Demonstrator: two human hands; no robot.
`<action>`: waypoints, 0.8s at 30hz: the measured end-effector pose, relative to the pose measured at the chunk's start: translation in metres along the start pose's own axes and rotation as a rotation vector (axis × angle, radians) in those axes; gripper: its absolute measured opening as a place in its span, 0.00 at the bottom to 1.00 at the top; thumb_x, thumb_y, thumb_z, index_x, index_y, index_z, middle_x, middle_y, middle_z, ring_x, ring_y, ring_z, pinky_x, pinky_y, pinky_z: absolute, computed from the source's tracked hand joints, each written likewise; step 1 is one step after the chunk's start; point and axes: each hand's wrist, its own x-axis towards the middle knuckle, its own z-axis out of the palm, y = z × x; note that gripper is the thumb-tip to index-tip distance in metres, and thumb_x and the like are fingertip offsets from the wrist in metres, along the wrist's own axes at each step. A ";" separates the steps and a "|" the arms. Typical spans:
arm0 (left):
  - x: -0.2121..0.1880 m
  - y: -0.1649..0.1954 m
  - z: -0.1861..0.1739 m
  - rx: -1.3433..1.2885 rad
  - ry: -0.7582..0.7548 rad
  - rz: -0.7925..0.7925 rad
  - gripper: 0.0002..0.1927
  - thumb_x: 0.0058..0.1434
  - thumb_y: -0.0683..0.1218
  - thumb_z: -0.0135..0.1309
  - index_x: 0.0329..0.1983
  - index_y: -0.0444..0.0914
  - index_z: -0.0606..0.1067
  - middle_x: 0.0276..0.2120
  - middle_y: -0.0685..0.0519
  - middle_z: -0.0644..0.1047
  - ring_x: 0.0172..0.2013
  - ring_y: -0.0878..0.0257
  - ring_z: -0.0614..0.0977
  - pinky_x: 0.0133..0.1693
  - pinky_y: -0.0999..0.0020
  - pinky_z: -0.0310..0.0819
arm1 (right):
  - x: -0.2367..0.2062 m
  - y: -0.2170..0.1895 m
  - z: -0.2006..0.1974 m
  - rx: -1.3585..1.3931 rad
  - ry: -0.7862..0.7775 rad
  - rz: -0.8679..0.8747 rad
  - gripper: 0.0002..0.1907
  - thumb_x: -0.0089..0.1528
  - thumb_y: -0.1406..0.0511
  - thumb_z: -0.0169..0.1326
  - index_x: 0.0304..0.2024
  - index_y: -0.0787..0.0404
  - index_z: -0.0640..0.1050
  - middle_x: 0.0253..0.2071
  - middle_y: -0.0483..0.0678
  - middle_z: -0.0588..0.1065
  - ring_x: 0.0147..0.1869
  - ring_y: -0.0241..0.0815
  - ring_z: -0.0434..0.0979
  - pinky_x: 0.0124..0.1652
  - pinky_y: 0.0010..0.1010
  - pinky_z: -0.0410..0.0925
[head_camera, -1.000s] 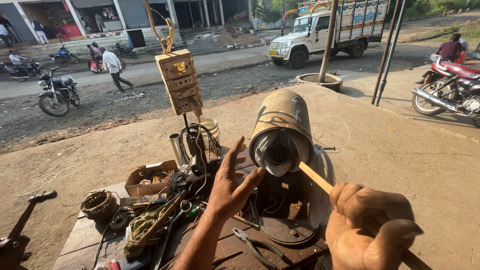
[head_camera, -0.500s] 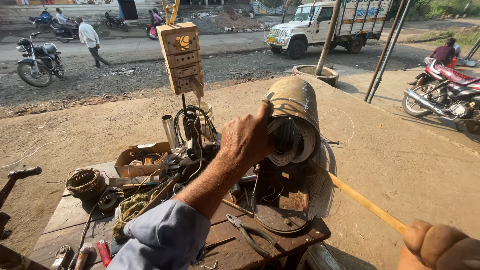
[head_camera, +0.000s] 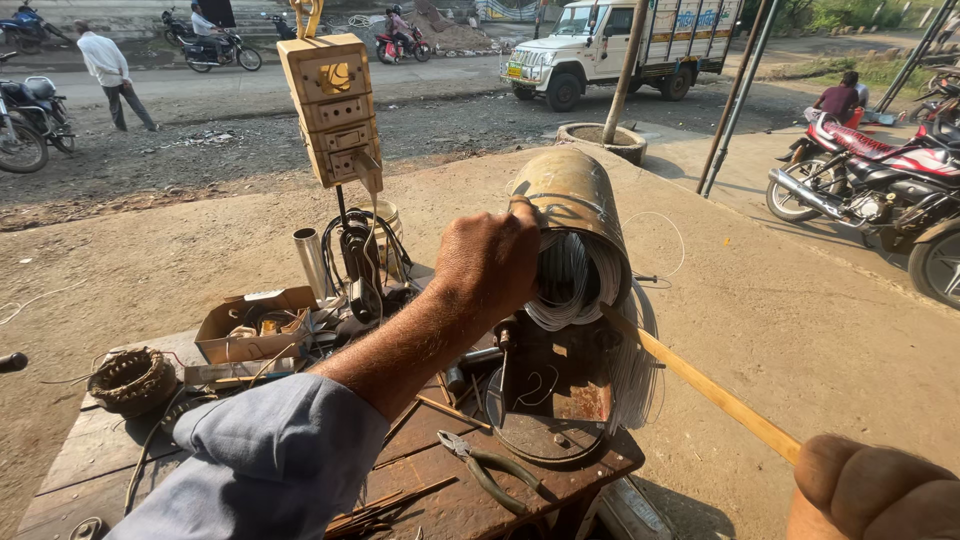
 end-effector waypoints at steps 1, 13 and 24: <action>0.001 0.001 -0.001 0.009 0.002 0.009 0.31 0.51 0.45 0.64 0.52 0.21 0.69 0.26 0.40 0.82 0.28 0.50 0.87 0.27 0.57 0.82 | 0.001 0.000 0.001 -0.002 -0.001 -0.002 0.34 0.74 0.40 0.34 0.40 0.62 0.70 0.16 0.42 0.56 0.19 0.34 0.51 0.26 0.34 0.54; 0.006 -0.005 0.010 0.012 0.090 0.074 0.15 0.50 0.43 0.63 0.37 0.30 0.75 0.26 0.44 0.82 0.28 0.52 0.87 0.27 0.57 0.81 | 0.003 0.010 0.010 -0.003 -0.030 0.000 0.35 0.75 0.40 0.34 0.40 0.64 0.71 0.17 0.44 0.58 0.20 0.35 0.52 0.26 0.34 0.55; 0.049 0.043 -0.007 0.425 0.027 0.352 0.06 0.50 0.47 0.67 0.30 0.41 0.83 0.29 0.49 0.83 0.32 0.53 0.86 0.23 0.56 0.78 | 0.000 -0.008 -0.012 0.039 -0.024 0.010 0.35 0.76 0.41 0.35 0.40 0.66 0.71 0.18 0.45 0.59 0.21 0.36 0.54 0.27 0.34 0.56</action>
